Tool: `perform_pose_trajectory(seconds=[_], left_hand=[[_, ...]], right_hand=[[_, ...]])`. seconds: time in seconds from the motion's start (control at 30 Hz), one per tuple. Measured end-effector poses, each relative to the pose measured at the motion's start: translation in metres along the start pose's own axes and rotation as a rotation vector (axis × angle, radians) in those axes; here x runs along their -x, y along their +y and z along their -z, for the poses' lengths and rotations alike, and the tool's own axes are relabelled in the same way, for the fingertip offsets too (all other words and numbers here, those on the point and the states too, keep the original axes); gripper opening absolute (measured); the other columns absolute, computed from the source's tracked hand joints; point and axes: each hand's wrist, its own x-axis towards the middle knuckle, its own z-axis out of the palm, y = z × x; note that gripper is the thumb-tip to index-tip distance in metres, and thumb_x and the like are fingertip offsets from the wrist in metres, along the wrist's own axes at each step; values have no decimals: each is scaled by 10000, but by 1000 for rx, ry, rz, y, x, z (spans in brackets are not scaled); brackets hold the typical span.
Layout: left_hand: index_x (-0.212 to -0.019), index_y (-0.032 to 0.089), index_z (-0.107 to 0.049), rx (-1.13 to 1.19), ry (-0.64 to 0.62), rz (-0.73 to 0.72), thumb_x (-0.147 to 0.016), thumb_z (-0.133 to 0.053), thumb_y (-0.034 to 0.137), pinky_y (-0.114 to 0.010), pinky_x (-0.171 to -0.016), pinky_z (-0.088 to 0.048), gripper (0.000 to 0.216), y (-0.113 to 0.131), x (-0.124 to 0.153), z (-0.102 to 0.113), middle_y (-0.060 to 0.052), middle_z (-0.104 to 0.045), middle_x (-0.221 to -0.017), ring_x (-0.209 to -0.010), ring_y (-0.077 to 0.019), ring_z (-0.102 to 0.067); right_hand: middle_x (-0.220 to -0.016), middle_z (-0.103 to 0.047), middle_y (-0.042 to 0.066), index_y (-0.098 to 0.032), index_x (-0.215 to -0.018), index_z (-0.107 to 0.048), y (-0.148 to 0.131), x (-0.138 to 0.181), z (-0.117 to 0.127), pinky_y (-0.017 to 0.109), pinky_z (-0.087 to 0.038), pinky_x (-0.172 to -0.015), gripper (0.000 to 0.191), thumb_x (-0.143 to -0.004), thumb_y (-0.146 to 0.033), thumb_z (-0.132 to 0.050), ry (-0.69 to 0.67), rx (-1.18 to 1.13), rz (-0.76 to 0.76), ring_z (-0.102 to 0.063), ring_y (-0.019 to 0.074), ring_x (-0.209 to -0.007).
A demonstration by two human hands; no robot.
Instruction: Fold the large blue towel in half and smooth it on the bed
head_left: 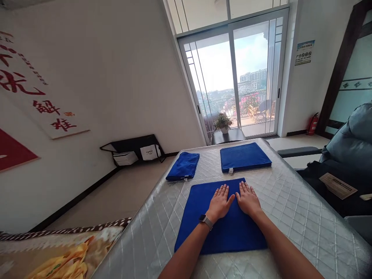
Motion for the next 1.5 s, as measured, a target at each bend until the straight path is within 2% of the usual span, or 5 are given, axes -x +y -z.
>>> perform_pose_trajectory(seconds=[0.37,0.7,0.93,1.17,1.5], left_hand=[[-1557,151,-279,-55,11,221,-997,-126,643,-474,-1212,-205,761,-104,49,6,-107,-282,-1608,-1499,-265,-195],[-1539,103,-314,-42,89,323,-986,-129,665,-483,-1178,-268,810,-144,53,2,-179,-296,-1590,-1471,-302,-279],[-1530,81,-326,-16,103,358,-979,-89,671,-465,-1192,-235,842,-151,59,8,-175,-293,-1589,-1469,-286,-289],[-1525,71,-337,-13,107,367,-968,-73,680,-455,-1195,-235,867,-148,59,9,-178,-316,-1581,-1467,-286,-294],[-1524,60,-334,-19,115,360,-969,-74,678,-450,-1196,-224,869,-151,59,5,-181,-301,-1586,-1467,-289,-293]], right_hand=[[-1635,-165,101,-66,-1565,-209,2,-1,-3,414,-38,-1220,696,-988,-453,-187,-5,-6,5,-86,213,-1515],[-1637,-178,93,-72,-1568,-197,4,-4,-7,401,-46,-1221,707,-987,-474,-178,-7,52,3,-90,200,-1515],[-1635,-191,84,-82,-1566,-210,1,-2,-4,396,-79,-1217,696,-990,-472,-182,-13,94,-1,-112,197,-1512],[-1613,-242,142,-47,-1543,-272,-5,-9,6,425,-106,-1211,687,-987,-445,-217,-52,193,0,-167,235,-1502],[-1616,-254,113,-68,-1553,-253,-5,-36,2,348,-119,-1208,688,-998,-470,-195,0,85,6,-180,195,-1498]])
